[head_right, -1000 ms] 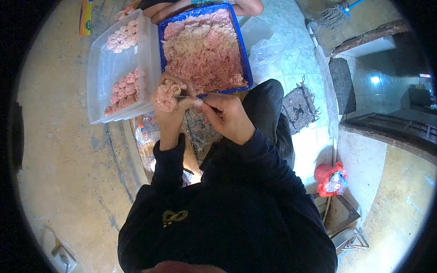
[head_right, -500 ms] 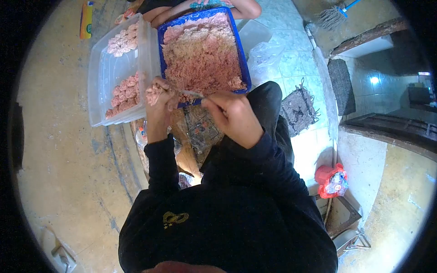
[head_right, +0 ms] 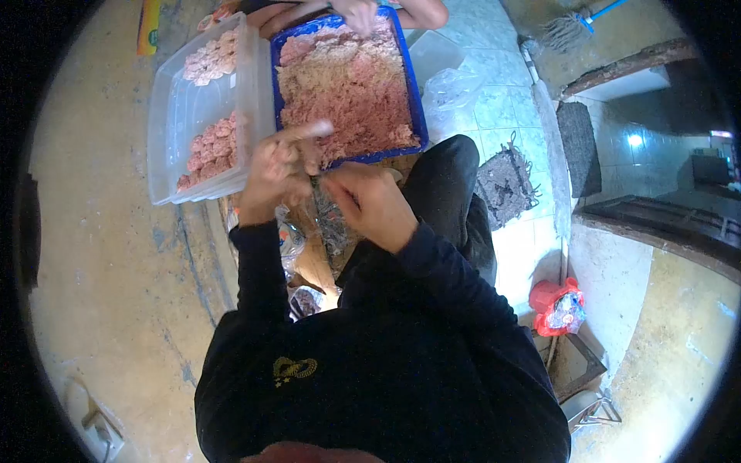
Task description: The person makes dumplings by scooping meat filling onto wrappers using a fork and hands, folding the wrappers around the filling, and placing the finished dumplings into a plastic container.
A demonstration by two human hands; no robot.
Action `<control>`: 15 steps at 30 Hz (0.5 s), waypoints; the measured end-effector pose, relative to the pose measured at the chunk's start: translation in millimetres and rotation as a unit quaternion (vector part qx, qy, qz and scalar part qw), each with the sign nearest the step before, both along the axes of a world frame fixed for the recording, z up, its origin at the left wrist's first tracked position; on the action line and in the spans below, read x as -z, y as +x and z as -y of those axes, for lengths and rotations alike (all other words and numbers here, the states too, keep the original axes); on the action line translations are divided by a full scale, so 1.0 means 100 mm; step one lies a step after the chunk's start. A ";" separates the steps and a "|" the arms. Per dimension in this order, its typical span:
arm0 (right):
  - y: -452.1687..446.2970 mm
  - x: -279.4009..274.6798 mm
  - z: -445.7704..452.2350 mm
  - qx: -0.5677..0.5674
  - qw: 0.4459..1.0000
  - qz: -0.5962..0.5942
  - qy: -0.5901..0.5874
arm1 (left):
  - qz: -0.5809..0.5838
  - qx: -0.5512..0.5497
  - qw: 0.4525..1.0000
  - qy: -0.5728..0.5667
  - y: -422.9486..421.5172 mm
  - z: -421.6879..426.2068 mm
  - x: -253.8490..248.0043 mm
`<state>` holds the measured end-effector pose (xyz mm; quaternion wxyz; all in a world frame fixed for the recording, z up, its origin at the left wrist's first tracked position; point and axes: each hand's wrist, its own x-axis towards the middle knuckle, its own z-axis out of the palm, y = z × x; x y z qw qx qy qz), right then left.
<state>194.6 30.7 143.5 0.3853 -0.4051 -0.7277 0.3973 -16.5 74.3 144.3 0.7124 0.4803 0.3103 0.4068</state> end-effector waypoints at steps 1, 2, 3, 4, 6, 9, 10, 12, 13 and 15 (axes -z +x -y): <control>-0.02 0.11 -0.04 -0.006 1.000 -0.002 0.002 | -0.002 -0.006 1.000 0.002 0.00 -0.03 0.16; -0.02 0.25 -0.11 0.009 1.000 0.004 -0.020 | -0.045 -0.047 0.998 -0.010 0.03 -0.07 0.32; -0.02 0.26 -0.19 0.029 0.999 0.012 -0.043 | -0.087 -0.083 0.993 -0.024 0.10 -0.11 0.32; 0.03 0.27 -0.25 0.034 0.999 0.008 0.024 | -0.091 -0.086 0.991 -0.036 0.14 -0.10 0.32; 0.27 0.18 -0.29 0.039 0.993 0.097 0.062 | -0.080 -0.075 0.994 -0.021 0.18 -0.11 0.26; 0.50 -0.19 -0.25 0.066 0.976 0.178 0.108 | -0.105 -0.095 0.990 0.014 0.08 -0.15 0.25; 0.51 -0.27 -0.23 0.068 0.982 0.145 0.100 | -0.140 -0.119 0.982 0.035 0.04 -0.14 0.26; 0.45 -0.29 -0.25 0.050 0.989 0.087 0.105 | -0.170 -0.103 0.970 0.139 0.10 -0.19 0.36; 0.42 -0.28 -0.28 0.051 0.989 0.087 0.105 | -0.199 -0.081 0.946 0.243 0.14 -0.21 0.38; 0.36 -0.27 -0.33 0.015 0.983 0.164 0.078 | -0.246 -0.080 0.933 0.250 0.14 -0.17 0.29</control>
